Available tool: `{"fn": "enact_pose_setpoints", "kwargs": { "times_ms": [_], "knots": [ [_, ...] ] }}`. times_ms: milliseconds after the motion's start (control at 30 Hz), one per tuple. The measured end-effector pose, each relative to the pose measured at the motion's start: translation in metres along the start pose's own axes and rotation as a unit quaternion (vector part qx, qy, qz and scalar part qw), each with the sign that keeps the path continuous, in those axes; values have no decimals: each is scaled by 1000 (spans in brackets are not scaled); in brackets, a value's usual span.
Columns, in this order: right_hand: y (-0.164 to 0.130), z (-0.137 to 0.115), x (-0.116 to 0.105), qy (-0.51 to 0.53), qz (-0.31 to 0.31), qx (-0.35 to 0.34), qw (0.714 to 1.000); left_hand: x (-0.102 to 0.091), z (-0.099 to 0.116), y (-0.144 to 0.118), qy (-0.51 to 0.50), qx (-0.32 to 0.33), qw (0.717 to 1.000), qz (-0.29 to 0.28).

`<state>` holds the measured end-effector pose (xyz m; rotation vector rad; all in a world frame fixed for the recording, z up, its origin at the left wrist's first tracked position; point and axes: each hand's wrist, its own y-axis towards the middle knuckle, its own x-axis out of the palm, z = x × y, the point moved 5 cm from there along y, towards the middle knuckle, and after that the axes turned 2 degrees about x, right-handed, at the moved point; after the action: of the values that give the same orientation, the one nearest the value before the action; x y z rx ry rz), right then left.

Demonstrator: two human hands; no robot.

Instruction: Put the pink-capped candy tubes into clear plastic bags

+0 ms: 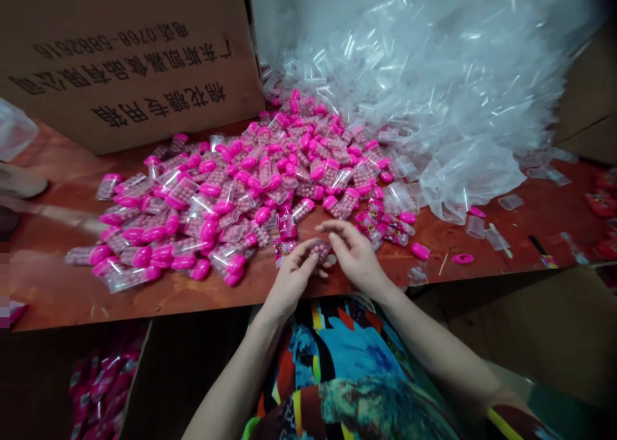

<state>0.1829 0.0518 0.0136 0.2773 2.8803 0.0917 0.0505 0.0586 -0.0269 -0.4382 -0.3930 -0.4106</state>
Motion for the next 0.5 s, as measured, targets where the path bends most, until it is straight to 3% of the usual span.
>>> {"fn": "enact_pose_setpoints", "kwargs": {
  "times_ms": [100, 233, 367, 500],
  "knots": [
    [-6, -3, 8, -131, -42, -70, 988, -4, -2, 2, 11, 1, 1000, 5],
    [-8, -4, 14, -206, -75, -132, 967, -12, -1, 7, 13, 4, 1000, 17],
    [3, -7, 23, -271, -119, -205, 933, -24, 7, 14, -2, 34, 997, 74],
    [38, 3, 32, -272, -103, -154, 944, -30, 14, 16, -36, 31, 995, 84]
  ]
}}
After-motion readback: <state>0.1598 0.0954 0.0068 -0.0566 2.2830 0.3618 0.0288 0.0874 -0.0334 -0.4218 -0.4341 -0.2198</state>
